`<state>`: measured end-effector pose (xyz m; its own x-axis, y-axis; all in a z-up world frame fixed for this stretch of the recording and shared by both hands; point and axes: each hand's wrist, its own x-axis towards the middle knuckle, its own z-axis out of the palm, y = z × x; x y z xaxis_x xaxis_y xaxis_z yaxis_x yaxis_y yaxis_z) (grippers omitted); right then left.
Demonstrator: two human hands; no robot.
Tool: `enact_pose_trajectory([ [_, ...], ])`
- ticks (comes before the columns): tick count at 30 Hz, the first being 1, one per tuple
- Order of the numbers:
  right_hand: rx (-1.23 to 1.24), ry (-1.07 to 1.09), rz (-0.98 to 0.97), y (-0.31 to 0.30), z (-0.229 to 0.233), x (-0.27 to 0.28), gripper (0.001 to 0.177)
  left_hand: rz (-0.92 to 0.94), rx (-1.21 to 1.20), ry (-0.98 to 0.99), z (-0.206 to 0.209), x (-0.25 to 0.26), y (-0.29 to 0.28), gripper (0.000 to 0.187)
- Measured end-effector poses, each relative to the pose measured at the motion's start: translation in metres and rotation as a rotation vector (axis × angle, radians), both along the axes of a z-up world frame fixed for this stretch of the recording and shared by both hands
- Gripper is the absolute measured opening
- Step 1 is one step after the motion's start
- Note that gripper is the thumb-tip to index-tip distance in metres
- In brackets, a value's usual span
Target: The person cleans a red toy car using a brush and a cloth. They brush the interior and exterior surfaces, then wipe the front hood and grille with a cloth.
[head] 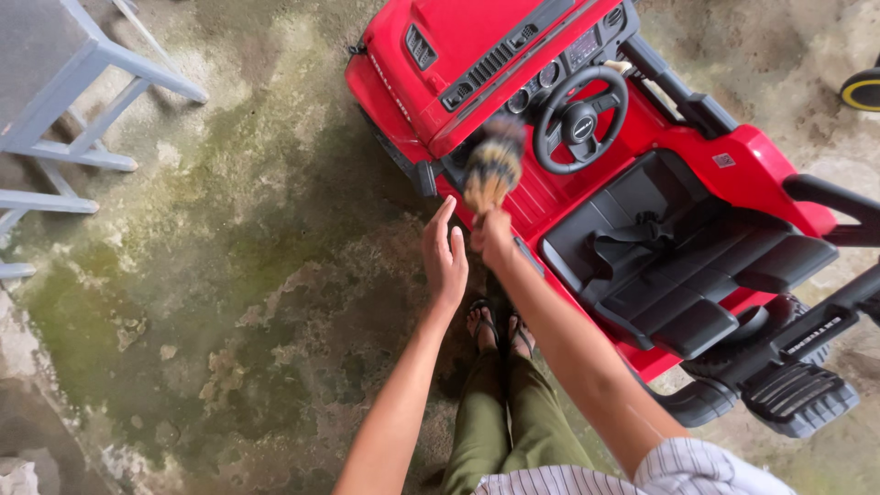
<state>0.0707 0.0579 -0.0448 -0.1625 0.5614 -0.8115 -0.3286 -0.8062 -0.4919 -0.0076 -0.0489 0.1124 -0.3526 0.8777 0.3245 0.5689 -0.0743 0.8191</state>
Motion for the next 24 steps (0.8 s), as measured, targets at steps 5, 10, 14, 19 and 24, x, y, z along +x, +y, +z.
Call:
enact_pose_trajectory([
  [5, 0.336, -0.197, -0.002, -0.033, -0.011, 0.002, 0.027, -0.012, -0.007, 0.003, 0.004, 0.0, 0.008, 0.042],
  [10, 0.242, -0.108, -0.165, 0.017, -0.006, 0.004, 0.023, -0.015, -0.002, -0.005, 0.007, 0.001, 0.009, 0.042],
  [14, 0.085, -0.059, 0.117, -0.002, 0.016, 0.008, 0.032, -0.017, 0.006, 0.005, 0.007, 0.0, 0.014, 0.041],
  [19, 0.108, 0.0, 0.34, -0.09, 0.06, 0.042, 0.019, -0.031, -0.004, 0.017, 0.006, 0.003, 0.016, 0.043],
  [24, 0.419, -0.256, 0.058, -0.057, 0.092, 0.107, 0.03, -0.035, -0.001, -0.003, 0.012, 0.006, 0.028, 0.042],
])
